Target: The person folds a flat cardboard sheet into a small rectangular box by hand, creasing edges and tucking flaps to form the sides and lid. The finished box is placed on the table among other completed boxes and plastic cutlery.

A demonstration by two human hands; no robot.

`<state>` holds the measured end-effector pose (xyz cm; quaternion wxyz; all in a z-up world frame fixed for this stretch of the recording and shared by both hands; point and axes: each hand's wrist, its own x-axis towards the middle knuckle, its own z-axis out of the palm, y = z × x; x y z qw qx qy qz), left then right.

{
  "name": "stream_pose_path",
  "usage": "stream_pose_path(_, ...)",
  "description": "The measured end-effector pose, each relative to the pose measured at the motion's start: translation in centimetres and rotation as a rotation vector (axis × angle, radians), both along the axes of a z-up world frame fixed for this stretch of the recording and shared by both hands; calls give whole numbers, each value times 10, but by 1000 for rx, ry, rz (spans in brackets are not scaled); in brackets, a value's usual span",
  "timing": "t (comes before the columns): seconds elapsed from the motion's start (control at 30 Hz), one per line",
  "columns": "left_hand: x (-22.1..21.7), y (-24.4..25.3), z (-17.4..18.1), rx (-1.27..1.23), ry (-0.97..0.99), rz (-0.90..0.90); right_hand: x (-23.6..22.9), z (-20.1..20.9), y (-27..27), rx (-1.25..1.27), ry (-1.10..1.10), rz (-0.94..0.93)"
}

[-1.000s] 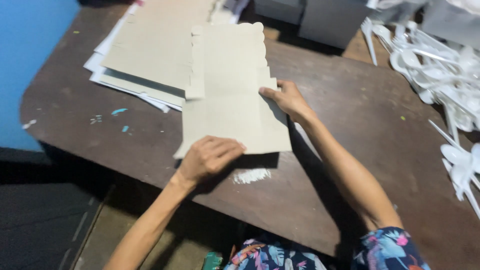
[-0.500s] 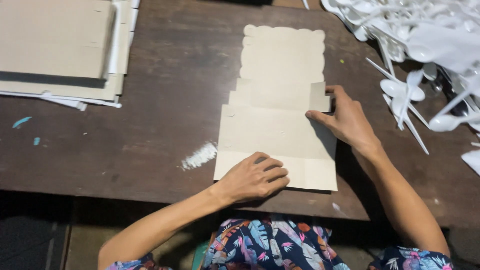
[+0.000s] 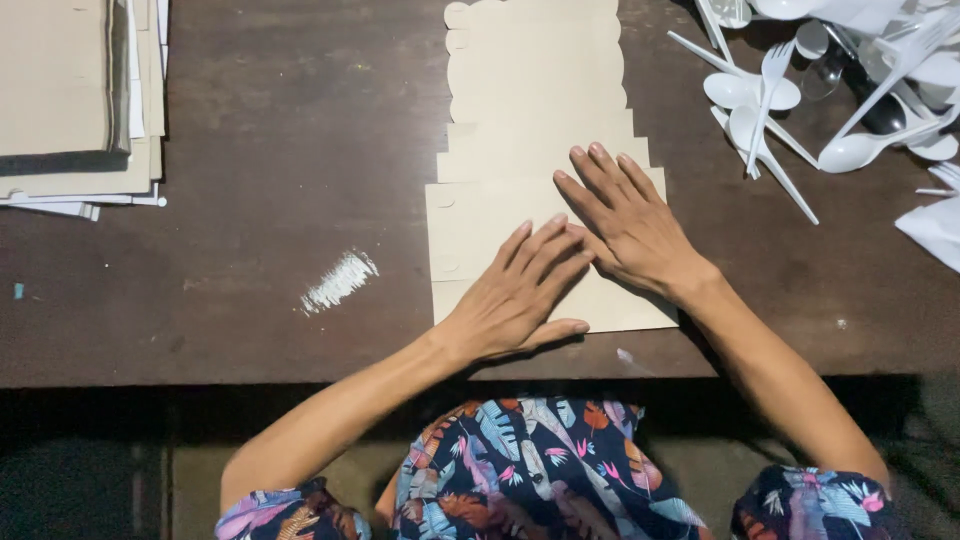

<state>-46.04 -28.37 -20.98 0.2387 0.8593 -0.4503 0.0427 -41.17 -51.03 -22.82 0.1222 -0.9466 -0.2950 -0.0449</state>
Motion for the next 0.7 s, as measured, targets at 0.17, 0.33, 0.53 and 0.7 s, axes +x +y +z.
stream_pose_path(0.17,-7,17,5,215,34,-58,-3,2,1,26,18,-8)
stream_pose_path(0.33,-19,60,15,303,3,-73,-6,2,1,16,68,-48)
stream_pose_path(0.53,-27,96,-5,156,-253,63,-6,13,-1,40,45,-35)
stream_pose_path(0.7,-10,109,-10,56,-5,110,-4,50,-16,413,386,-16)
